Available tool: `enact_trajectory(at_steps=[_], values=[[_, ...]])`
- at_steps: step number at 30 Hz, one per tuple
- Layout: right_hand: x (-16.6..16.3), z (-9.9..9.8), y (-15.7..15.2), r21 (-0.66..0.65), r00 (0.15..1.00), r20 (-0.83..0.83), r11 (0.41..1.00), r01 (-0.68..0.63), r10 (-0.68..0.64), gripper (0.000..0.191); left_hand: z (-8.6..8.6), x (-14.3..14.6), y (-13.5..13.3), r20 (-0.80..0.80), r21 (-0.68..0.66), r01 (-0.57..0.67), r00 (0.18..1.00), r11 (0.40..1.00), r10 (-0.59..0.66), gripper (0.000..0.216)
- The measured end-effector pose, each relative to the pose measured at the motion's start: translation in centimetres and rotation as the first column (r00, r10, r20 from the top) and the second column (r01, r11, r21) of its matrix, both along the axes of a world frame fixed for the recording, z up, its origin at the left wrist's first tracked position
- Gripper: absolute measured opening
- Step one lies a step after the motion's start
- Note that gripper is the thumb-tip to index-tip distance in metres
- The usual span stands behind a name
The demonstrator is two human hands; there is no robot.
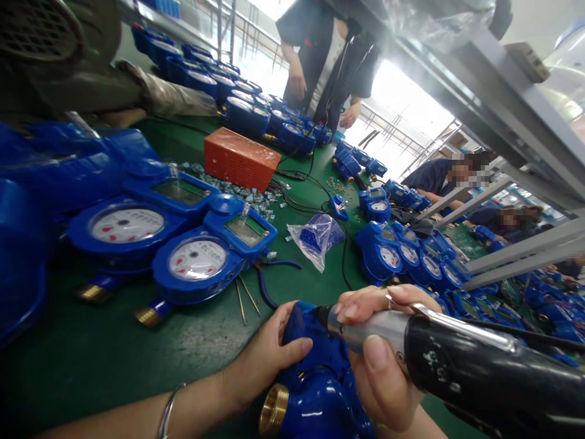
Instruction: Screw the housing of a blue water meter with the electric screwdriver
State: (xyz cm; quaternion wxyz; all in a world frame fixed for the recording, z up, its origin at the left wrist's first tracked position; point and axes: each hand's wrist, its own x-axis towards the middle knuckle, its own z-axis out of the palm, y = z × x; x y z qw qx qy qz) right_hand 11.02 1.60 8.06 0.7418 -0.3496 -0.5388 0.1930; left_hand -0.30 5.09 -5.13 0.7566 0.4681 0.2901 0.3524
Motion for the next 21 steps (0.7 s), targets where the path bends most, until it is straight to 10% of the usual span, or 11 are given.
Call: enact_trajectory(at_steps=[9, 21], values=[[0.69, -0.04, -0.24, -0.021, 0.976, 0.206, 0.997, -0.072, 0.074, 0.037, -0.12, 0.15, -0.18, 0.021, 0.008, -0.017, 1.0, 1.0, 0.017, 0.068], [-0.14, 0.3, 0.3, 0.031, 0.997, 0.072, 0.999, -0.015, 0.012, 0.037, 0.19, 0.24, -0.28, -0.002, 0.039, -0.022, 1.0, 0.999, 0.022, 0.065]])
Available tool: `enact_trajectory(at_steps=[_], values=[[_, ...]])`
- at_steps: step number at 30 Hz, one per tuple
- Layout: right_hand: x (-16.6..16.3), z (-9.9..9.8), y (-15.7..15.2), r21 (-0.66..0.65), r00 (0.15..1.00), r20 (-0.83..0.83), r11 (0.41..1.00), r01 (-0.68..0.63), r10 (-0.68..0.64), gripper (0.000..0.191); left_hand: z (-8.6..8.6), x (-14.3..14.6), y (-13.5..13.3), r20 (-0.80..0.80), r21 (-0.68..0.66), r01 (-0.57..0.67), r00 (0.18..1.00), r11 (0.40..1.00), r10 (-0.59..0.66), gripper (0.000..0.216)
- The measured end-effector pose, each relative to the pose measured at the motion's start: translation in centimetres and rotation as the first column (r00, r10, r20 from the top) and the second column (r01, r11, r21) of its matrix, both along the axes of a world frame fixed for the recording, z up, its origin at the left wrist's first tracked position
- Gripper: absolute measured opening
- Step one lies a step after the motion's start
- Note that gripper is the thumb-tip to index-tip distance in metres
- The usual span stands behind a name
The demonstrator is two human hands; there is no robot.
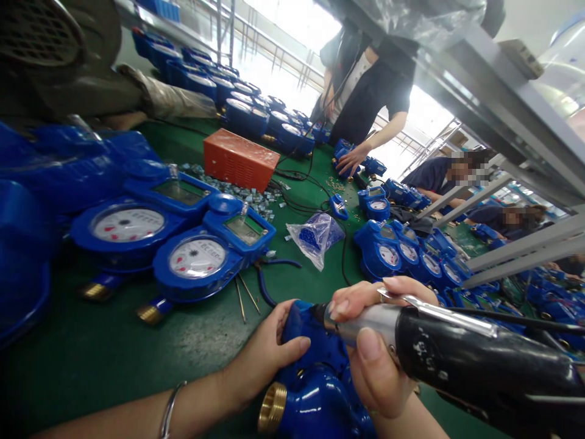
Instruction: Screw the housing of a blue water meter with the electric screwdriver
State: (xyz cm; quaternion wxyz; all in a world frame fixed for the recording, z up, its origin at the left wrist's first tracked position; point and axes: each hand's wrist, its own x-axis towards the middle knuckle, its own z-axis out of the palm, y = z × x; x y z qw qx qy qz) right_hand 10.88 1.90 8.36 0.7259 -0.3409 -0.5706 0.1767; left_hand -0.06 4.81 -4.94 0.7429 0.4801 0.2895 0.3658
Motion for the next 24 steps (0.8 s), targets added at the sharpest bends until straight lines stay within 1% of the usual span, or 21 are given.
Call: enact_trajectory(at_steps=[4, 7, 12, 20, 24], values=[[0.11, -0.08, -0.08, 0.005, 1.0, 0.0, 1.0, -0.001, 0.001, 0.038, 0.03, -0.01, 0.03, -0.003, -0.005, 0.005, 1.0, 1.0, -0.005, 0.067], [0.0, -0.07, -0.3, 0.012, 1.0, 0.002, 1.0, 0.001, -0.001, 0.035, -0.05, -0.02, 0.03, -0.004, -0.006, 0.005, 1.0, 1.0, -0.005, 0.068], [0.01, -0.08, -0.59, -0.031, 1.0, 0.021, 0.999, -0.016, 0.017, 0.032, -0.15, -0.1, 0.05, -0.029, -0.02, -0.011, 1.0, 1.0, 0.01, 0.07], [0.47, -0.29, -0.29, -0.013, 0.999, 0.024, 0.999, -0.03, 0.03, 0.032, -0.24, -0.09, -0.02, -0.028, -0.007, -0.02, 0.999, 1.0, 0.019, 0.068], [0.05, -0.18, -0.41, -0.017, 1.0, -0.009, 1.0, 0.001, -0.001, 0.038, -0.27, 0.04, -0.04, -0.031, -0.016, -0.024, 0.999, 1.0, 0.024, 0.069]])
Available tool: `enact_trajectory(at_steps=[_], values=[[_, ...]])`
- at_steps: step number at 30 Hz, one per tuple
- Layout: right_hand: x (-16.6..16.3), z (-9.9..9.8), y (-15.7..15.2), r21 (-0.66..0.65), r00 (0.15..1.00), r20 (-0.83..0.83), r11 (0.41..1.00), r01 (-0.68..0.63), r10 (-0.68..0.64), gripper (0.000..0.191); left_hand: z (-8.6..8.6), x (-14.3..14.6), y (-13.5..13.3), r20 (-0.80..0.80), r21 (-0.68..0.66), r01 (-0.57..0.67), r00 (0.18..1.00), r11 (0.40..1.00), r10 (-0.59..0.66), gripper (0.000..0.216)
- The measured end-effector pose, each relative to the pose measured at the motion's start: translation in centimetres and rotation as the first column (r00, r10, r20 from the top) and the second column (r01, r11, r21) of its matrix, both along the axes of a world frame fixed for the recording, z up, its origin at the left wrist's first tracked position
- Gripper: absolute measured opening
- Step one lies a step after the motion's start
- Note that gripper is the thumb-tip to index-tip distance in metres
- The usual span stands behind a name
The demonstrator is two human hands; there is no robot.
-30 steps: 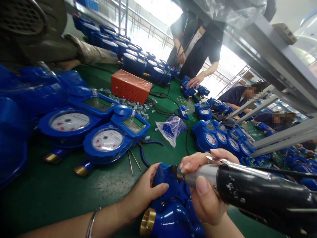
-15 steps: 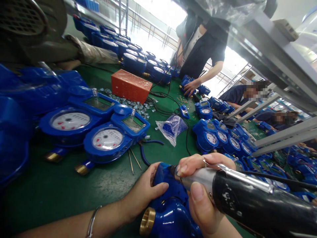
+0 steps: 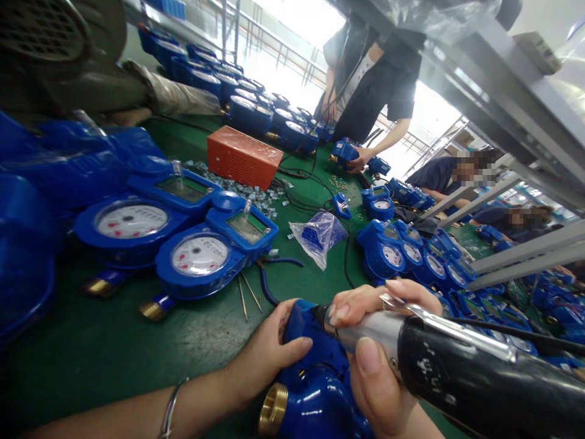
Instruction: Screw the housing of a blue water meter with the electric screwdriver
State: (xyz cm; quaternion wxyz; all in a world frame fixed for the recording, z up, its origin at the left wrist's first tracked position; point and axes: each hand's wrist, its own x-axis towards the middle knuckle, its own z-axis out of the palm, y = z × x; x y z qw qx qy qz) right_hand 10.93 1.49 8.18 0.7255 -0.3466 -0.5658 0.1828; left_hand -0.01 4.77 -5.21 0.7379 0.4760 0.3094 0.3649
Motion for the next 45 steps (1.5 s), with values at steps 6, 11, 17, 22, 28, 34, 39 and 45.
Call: enact_trajectory(at_steps=[6, 11, 17, 22, 28, 34, 39, 45], values=[[0.4, -0.1, 0.0, 0.026, 0.998, 0.043, 0.998, -0.055, 0.053, 0.033, 0.0, 0.0, 0.0, 0.002, 0.006, 0.0, 1.0, 1.0, 0.0, 0.07], [0.1, 0.0, -0.2, -0.002, 0.999, 0.011, 0.999, -0.046, 0.046, 0.03, 0.0, -0.1, -0.1, -0.008, 0.021, 0.013, 1.0, 1.0, -0.013, 0.067], [-0.1, 0.0, -0.4, -0.029, 1.0, -0.021, 0.999, -0.013, 0.012, 0.03, 0.1, -0.2, -0.1, -0.015, 0.018, -0.001, 1.0, 1.0, 0.001, 0.07], [0.2, -0.1, -0.3, -0.019, 0.999, 0.012, 0.999, -0.043, 0.043, 0.029, 0.1, -0.2, 0.0, -0.001, 0.021, 0.012, 1.0, 1.0, -0.011, 0.068], [-0.7, 0.3, -0.3, -0.036, 1.0, -0.004, 0.999, -0.014, 0.014, 0.027, 0.2, 0.0, -0.1, 0.006, 0.026, 0.012, 1.0, 1.0, -0.012, 0.064], [-0.2, 0.3, -0.2, -0.023, 1.0, 0.01, 0.999, -0.028, 0.028, 0.028, 0.0, 0.0, -0.1, 0.017, 0.027, 0.021, 1.0, 0.999, -0.021, 0.063], [0.6, -0.2, 0.0, 0.023, 0.998, 0.032, 0.998, -0.06, 0.059, 0.031, 0.3, -0.1, -0.1, 0.009, 0.019, 0.014, 1.0, 1.0, -0.014, 0.06], [0.8, -0.2, -0.5, -0.008, 0.991, 0.12, 0.998, -0.058, 0.058, 0.034, 0.4, 0.0, 0.1, -0.012, -0.001, 0.01, 1.0, 1.0, -0.01, 0.062]])
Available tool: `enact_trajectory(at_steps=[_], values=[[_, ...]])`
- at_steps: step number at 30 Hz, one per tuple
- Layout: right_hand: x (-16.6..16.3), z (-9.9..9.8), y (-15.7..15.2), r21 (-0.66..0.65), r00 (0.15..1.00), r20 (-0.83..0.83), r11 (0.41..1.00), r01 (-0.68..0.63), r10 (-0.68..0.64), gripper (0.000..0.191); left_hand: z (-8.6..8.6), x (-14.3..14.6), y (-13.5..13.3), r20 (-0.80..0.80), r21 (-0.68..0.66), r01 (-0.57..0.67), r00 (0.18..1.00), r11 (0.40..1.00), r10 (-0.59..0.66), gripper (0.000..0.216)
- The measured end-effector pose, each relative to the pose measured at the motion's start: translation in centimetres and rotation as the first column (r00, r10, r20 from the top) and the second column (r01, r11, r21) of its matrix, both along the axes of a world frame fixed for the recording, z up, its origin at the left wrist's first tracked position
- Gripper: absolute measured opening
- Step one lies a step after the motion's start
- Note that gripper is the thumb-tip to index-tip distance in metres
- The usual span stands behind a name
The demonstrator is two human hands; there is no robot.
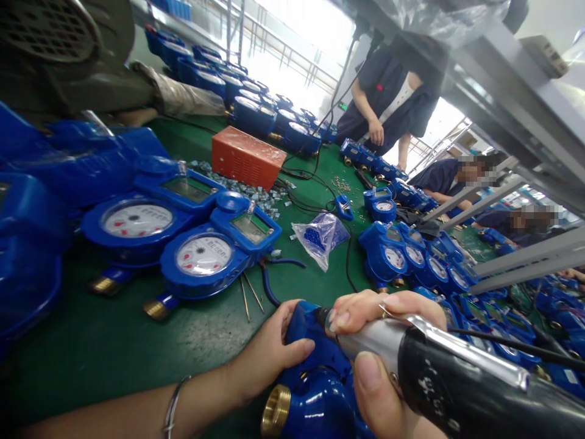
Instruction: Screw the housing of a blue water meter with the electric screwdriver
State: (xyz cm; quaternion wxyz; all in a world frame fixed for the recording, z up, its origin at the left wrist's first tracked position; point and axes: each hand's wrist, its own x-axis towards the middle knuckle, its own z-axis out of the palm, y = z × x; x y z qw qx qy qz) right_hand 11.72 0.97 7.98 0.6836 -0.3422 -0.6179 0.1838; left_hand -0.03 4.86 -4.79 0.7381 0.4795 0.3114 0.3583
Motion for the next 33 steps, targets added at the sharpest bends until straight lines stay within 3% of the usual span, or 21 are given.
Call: enact_trajectory(at_steps=[7, 17, 22, 33], values=[[0.3, -0.2, -0.1, 0.011, 0.999, 0.03, 1.0, 0.012, -0.012, 0.035, -0.2, 0.0, 0.1, 0.04, 0.01, 0.021, 0.999, 1.0, -0.021, 0.063], [0.9, -0.1, 0.6, -0.018, 0.987, 0.019, 0.987, -0.159, 0.159, 0.033, -0.6, 0.0, -0.1, 0.08, 0.024, 0.039, 0.996, 0.999, -0.04, 0.058], [1.0, -0.2, 0.5, -0.018, 0.991, -0.019, 0.991, -0.131, 0.131, 0.032, -0.8, -0.1, 0.0, 0.059, 0.028, 0.036, 0.998, 0.999, -0.037, 0.058], [0.7, -0.2, 1.0, -0.016, 0.993, 0.078, 0.996, -0.091, 0.092, 0.042, -0.1, -0.2, 0.0, 0.042, -0.006, 0.042, 0.998, 0.999, -0.042, 0.051]])
